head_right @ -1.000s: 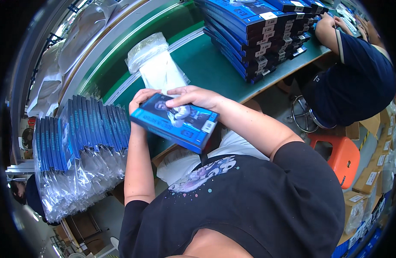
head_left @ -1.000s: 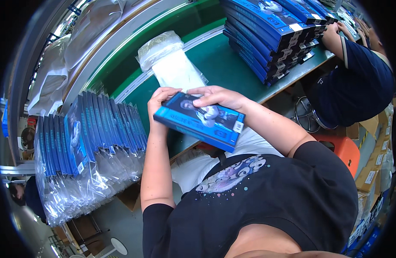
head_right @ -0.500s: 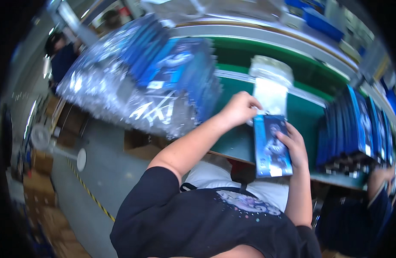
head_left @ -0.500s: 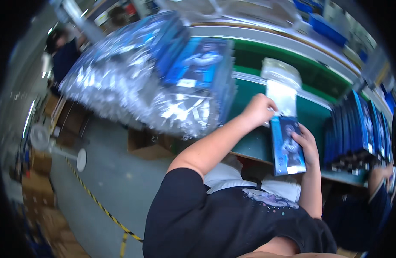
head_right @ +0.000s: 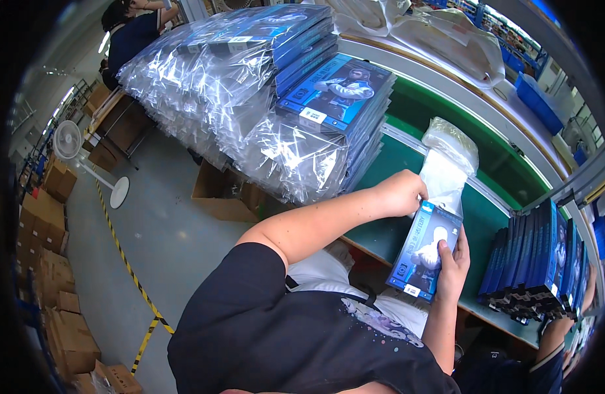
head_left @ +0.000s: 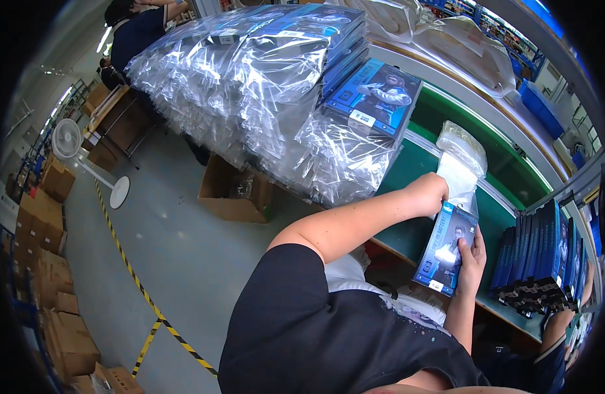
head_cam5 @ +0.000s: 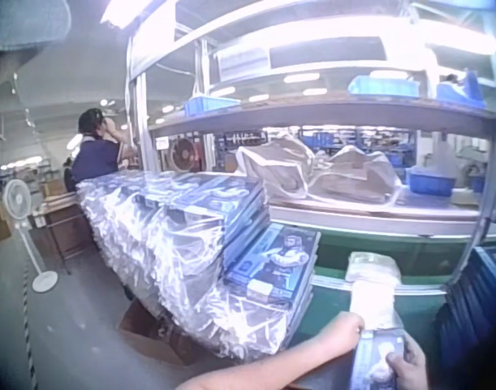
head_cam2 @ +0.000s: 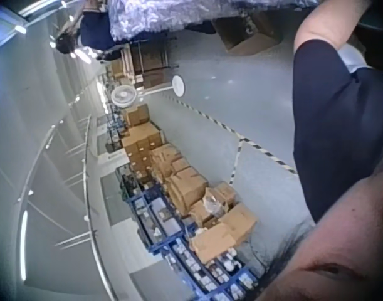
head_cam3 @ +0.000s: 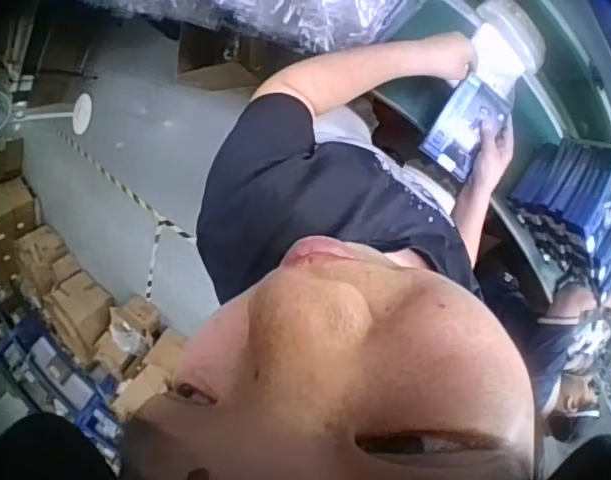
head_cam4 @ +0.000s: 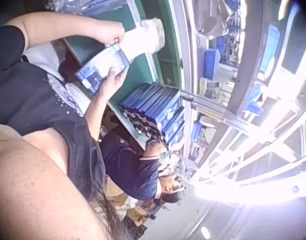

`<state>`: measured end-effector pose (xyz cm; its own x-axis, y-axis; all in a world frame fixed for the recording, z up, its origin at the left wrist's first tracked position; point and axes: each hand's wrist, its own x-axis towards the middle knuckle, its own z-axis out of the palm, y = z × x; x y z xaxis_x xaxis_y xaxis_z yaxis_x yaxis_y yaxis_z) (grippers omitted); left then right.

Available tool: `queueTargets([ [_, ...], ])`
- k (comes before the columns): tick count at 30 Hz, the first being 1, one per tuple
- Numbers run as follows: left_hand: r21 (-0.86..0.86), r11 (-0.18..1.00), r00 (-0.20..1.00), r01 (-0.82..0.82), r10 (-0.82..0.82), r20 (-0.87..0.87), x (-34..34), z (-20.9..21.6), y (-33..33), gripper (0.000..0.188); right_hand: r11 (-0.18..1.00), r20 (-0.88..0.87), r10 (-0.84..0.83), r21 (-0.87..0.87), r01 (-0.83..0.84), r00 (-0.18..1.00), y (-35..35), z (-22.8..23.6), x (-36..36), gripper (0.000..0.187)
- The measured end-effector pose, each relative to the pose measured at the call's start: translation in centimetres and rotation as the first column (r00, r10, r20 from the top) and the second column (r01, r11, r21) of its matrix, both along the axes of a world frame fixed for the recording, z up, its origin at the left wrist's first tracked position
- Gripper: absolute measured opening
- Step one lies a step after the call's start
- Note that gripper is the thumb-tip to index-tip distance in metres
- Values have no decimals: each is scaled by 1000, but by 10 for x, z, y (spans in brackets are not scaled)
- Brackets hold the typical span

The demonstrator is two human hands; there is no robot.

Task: Manually placing small boxed items into plastic bags and stacking them on a factory assembly line.

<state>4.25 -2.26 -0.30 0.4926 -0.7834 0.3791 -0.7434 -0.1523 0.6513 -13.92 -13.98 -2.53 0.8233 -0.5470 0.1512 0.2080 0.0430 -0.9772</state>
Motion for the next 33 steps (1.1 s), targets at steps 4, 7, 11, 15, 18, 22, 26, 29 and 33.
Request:
queueTargets([
  [4, -46, 999, 989, -12, 19, 146, -21, -7, 13, 29, 998, -61, -48, -32, 47, 997, 9, 6, -3, 51],
  [7, -119, 982, 959, 147, -112, 259, -31, -18, 28, 31, 998, -158, 22, 61, -12, 987, -8, 7, -11, 35],
  [11, -157, 972, 934, 177, -216, -285, -35, -11, 41, 47, 978, -105, -116, 160, 132, 988, 4, 10, -25, 17],
  [15, -376, 913, 16, -160, -379, -925, -43, -26, 26, 50, 981, -102, 0, 195, 20, 995, 20, 23, -23, 19],
  [18, -423, 889, 22, -176, -425, -905, -59, -17, 17, 40, 972, -229, 101, 231, -47, 968, 16, 13, -18, 25],
  [22, -369, 865, -101, -339, -423, -900, -20, -6, 18, 35, 914, -307, 390, 11, -406, 868, 5, 46, -36, 94],
  [26, -403, 902, 91, -158, -393, -915, -81, 15, 20, 37, 911, -127, 75, -395, -120, 989, -2, 50, -28, 89],
  [29, -468, 849, 72, 246, -497, -865, -103, 24, 30, 47, 801, 309, -90, -543, 253, 947, 1, 63, -20, 55],
  [33, -422, 842, 123, 335, -483, -867, -84, 30, 56, 66, 813, 549, -165, -394, 428, 819, 14, 81, -26, 20],
])
